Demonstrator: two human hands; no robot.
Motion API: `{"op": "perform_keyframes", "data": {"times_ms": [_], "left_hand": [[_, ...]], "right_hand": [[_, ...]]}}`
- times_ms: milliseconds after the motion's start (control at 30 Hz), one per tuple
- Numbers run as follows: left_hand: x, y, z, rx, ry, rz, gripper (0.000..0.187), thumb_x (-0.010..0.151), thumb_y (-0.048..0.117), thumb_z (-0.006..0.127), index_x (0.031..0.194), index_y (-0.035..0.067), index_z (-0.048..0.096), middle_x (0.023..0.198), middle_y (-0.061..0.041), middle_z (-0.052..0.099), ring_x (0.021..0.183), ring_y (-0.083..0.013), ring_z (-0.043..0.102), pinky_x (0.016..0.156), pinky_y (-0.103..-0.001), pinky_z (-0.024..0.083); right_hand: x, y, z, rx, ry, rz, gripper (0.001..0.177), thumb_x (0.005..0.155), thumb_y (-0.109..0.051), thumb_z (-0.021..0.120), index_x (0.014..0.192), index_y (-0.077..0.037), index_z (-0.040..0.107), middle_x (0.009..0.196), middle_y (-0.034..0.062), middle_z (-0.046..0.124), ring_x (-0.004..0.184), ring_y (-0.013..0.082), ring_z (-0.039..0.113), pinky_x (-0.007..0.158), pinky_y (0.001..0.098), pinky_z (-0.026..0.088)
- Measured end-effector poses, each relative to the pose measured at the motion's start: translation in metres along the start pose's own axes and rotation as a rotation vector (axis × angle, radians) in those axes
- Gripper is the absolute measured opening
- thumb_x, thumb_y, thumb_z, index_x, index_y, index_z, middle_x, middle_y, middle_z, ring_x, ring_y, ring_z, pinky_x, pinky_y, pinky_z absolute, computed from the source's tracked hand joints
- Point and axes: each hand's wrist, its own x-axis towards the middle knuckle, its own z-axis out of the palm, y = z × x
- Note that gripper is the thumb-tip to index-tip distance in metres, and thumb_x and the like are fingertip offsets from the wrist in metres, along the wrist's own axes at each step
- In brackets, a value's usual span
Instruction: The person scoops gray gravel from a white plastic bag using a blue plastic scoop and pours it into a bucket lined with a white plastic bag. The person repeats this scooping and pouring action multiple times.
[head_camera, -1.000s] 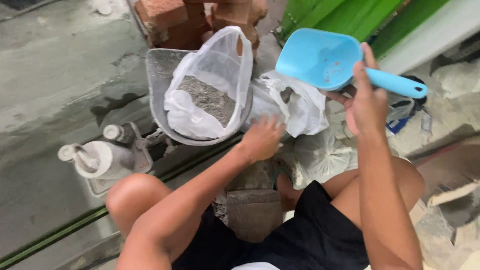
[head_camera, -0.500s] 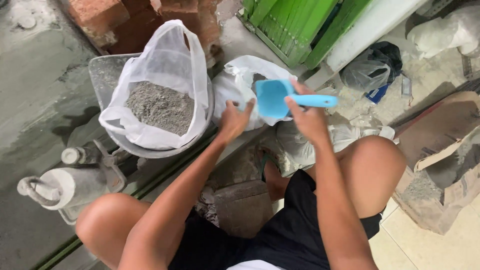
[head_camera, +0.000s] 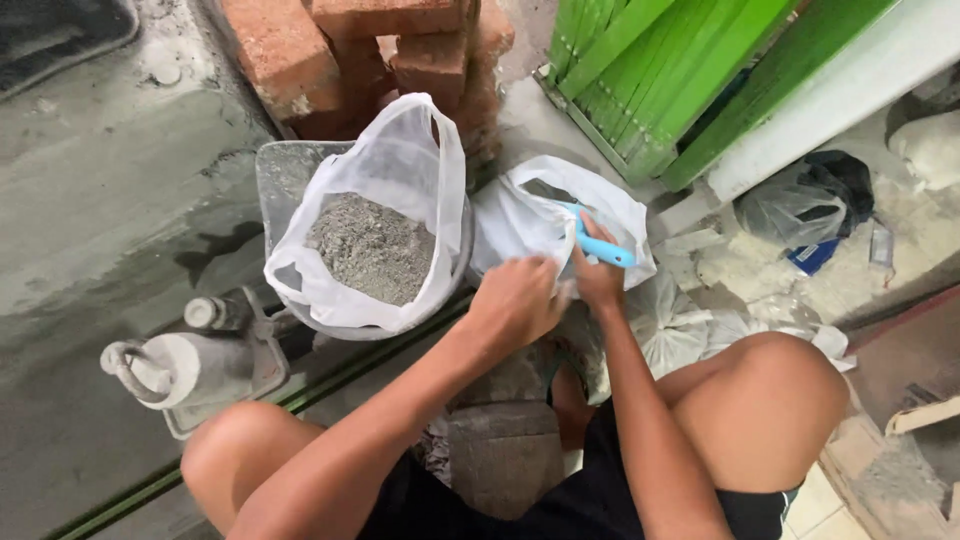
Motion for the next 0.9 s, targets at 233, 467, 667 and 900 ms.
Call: {"op": "perform_keyframes", "data": {"times_ms": [233,467,667,900], "left_hand": [[0.150,-0.028,0.071,0.096,0.540,0.229,0.043,0.080,0.021,0.071,0.114,0.006,0.049,0.102,-0.010,0.047,0.092,-0.0395,0.061,0.067,-0.053,0.060],[0.177,-0.115,0.128,0.526,0.350,-0.174,0.038,0.094,0.022,0.061,0.130,0.011,0.065,0.120,-0.023,0.059,0.110,-0.0508,0.058,0.077,-0.062,0.049],[0.193,-0.167,0.157,0.468,0.061,-0.402,0.043,0.092,0.014,0.059,0.134,0.005,0.056,0.109,-0.029,0.059,0.089,-0.0470,0.062,0.067,-0.061,0.041],[0.196,-0.147,0.145,0.392,-0.060,-0.384,0.019,0.085,0.005,0.065,0.080,0.017,0.078,0.071,-0.008,0.072,0.063,-0.0311,0.070,0.046,-0.050,0.046]], "right_hand": [[-0.020,0.171,0.067,-0.724,-0.008,-0.736,0.019,0.071,-0.021,0.067,0.053,-0.027,0.061,0.052,-0.0046,0.052,0.053,0.0214,0.058,0.054,0.0413,0.052],[-0.005,0.012,0.041,0.244,-0.162,0.160,0.055,0.089,-0.021,0.079,0.140,-0.011,0.060,0.131,0.0185,0.064,0.127,0.0345,0.062,0.103,0.0452,0.055],[0.001,-0.001,0.030,0.164,-0.270,0.128,0.057,0.095,-0.026,0.075,0.150,-0.029,0.059,0.144,0.0254,0.050,0.132,0.0461,0.055,0.095,0.0488,0.060],[0.010,-0.016,0.003,0.134,-0.247,0.117,0.054,0.095,-0.024,0.075,0.147,-0.023,0.062,0.140,0.0291,0.056,0.136,0.0517,0.050,0.113,0.0616,0.043]]}}
